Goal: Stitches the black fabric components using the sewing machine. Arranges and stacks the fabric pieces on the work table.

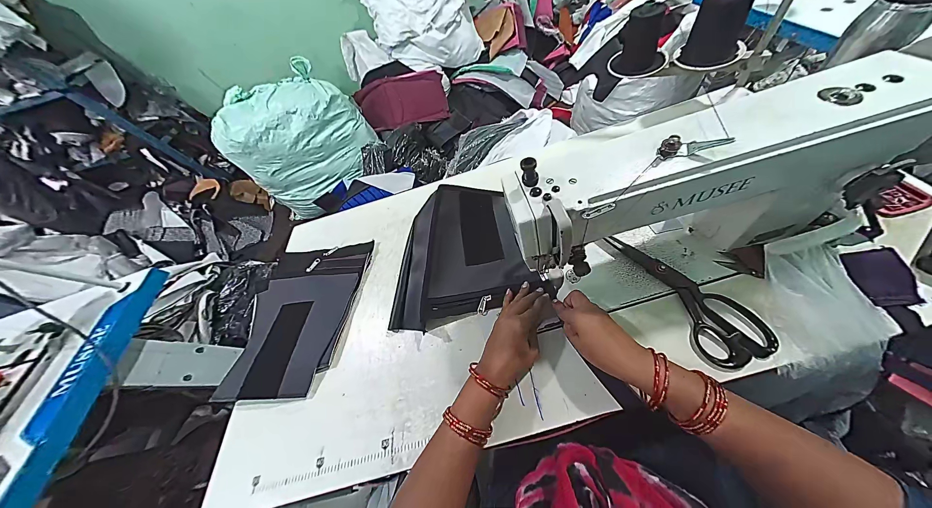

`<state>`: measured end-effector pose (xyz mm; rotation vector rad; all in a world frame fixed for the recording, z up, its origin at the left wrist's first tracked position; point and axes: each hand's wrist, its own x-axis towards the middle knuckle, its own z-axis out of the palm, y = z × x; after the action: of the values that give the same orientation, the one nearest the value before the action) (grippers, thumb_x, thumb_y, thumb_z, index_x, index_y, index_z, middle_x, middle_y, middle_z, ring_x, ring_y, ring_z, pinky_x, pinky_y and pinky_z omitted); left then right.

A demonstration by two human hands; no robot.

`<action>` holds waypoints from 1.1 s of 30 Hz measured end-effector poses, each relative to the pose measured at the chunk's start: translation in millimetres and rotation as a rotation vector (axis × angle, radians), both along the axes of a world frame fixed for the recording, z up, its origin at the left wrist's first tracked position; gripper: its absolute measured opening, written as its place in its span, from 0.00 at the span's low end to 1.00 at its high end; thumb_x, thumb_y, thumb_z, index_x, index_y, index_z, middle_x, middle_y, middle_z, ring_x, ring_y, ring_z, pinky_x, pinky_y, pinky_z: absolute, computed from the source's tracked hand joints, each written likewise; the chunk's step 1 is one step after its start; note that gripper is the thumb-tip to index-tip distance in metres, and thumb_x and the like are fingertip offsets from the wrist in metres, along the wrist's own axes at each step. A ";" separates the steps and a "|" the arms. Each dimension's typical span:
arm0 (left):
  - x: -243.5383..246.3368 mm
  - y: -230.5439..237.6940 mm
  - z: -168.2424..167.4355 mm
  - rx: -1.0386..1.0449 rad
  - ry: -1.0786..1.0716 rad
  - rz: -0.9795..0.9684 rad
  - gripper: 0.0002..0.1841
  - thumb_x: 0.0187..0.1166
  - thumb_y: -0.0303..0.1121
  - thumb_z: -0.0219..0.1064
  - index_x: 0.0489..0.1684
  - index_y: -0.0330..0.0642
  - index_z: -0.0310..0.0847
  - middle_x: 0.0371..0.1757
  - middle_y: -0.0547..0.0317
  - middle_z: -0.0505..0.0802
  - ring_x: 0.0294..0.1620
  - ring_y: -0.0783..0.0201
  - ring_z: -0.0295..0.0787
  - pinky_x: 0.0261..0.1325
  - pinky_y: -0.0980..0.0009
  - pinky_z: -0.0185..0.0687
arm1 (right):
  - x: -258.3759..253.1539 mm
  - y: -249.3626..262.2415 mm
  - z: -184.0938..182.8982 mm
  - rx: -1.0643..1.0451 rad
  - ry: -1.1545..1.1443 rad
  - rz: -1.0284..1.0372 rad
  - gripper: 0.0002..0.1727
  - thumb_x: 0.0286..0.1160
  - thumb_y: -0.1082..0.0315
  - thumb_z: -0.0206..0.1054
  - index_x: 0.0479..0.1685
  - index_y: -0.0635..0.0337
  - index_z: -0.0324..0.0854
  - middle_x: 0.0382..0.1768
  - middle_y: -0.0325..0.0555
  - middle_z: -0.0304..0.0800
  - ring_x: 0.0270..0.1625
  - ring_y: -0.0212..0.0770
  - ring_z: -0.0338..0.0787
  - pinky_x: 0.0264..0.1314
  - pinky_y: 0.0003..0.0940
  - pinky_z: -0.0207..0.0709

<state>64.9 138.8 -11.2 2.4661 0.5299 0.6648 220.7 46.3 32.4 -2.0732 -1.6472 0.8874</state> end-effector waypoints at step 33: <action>9.4 26.6 18.1 -0.126 0.218 -0.035 0.27 0.67 0.11 0.61 0.67 0.35 0.88 0.76 0.35 0.83 0.88 0.36 0.66 0.91 0.35 0.47 | 2.2 7.7 -2.3 0.056 0.022 -0.152 0.23 0.89 0.70 0.54 0.78 0.72 0.74 0.63 0.69 0.84 0.64 0.58 0.85 0.73 0.44 0.74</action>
<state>74.3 165.4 6.9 2.4361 0.5904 0.3387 222.9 54.0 30.1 -2.1104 -1.4643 0.8021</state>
